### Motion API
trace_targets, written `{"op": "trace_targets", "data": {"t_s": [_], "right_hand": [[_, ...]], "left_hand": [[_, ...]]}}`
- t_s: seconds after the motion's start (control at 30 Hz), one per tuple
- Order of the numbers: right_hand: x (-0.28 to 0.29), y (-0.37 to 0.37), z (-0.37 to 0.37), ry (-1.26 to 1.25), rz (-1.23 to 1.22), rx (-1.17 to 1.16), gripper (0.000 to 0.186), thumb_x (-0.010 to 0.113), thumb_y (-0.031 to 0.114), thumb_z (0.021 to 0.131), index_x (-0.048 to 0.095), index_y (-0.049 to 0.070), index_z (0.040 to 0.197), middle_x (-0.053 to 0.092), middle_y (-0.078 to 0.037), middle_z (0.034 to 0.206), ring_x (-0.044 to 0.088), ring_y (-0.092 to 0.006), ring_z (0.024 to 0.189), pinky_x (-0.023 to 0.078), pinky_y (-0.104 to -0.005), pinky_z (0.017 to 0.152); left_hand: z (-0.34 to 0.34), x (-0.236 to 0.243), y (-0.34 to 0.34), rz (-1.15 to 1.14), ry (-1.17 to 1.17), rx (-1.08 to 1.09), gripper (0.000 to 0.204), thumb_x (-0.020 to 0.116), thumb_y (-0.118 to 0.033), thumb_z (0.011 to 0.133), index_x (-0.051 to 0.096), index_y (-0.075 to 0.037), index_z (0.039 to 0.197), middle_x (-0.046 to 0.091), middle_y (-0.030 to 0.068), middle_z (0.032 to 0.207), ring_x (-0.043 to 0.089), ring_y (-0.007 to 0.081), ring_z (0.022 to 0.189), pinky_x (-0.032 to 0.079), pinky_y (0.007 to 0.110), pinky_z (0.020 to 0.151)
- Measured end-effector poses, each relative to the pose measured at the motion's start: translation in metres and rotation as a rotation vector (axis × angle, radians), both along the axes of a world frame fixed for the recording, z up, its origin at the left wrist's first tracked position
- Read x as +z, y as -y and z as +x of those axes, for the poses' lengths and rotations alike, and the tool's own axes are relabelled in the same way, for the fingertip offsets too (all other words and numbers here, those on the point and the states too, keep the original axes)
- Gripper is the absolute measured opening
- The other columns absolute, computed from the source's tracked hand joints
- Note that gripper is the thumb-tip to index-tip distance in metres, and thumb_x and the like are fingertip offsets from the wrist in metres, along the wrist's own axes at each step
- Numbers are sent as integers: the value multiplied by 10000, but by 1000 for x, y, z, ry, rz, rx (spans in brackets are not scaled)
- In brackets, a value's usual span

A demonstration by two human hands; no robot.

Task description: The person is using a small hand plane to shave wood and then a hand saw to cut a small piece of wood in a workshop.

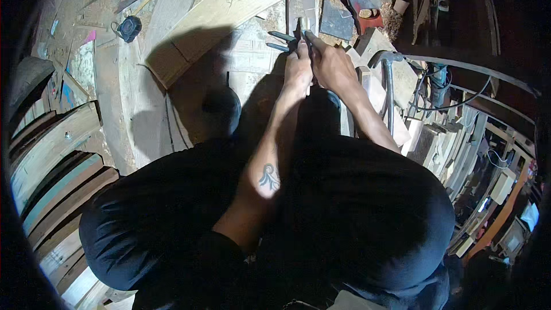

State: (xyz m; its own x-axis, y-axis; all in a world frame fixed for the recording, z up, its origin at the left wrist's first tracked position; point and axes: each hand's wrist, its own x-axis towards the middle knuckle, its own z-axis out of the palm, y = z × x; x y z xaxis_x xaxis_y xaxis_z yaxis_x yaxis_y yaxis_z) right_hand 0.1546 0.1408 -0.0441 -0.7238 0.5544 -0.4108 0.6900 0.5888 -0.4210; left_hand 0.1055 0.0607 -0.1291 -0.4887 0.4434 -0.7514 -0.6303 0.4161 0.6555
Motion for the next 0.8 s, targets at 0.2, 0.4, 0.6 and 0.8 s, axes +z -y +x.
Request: {"op": "trace_targets", "data": {"t_s": [0.2, 0.4, 0.6, 0.8], "right_hand": [[-9, -24, -18, -12, 31, -17, 431, 509, 214, 986, 578, 147, 1406, 660, -340, 1020, 655, -482, 1012, 520, -525, 903], [-24, -20, -18, -78, -27, 19, 423, 488, 166, 994, 572, 132, 1407, 666, -332, 1030, 644, -479, 1044, 515, -512, 914], [-4, 5, 8, 14, -50, 34, 443, 482, 155, 998, 537, 134, 1437, 650, -359, 987, 651, -493, 998, 512, -542, 870], [-8, -23, 10, 44, -1, -72, 443, 489, 164, 990, 553, 132, 1427, 651, -350, 1035, 664, -463, 1012, 524, -517, 891]], "left_hand": [[1, 6, -11, -35, 117, 46, 682, 370, -579, 1038, 606, 52, 1142, 638, 126, 723, 591, 246, 483, 471, 341, 408], [-5, -5, 5, 62, 210, 138, 634, 395, -542, 1049, 566, 64, 1118, 497, 63, 597, 485, 170, 416, 372, 323, 348], [-3, -12, 7, -47, -77, -14, 670, 372, -562, 1056, 664, 38, 1118, 672, 157, 903, 645, 226, 663, 521, 356, 540], [18, 3, -25, 13, 48, 17, 710, 364, -553, 1045, 651, 83, 1175, 695, 304, 1055, 699, 375, 998, 548, 452, 836]]}}
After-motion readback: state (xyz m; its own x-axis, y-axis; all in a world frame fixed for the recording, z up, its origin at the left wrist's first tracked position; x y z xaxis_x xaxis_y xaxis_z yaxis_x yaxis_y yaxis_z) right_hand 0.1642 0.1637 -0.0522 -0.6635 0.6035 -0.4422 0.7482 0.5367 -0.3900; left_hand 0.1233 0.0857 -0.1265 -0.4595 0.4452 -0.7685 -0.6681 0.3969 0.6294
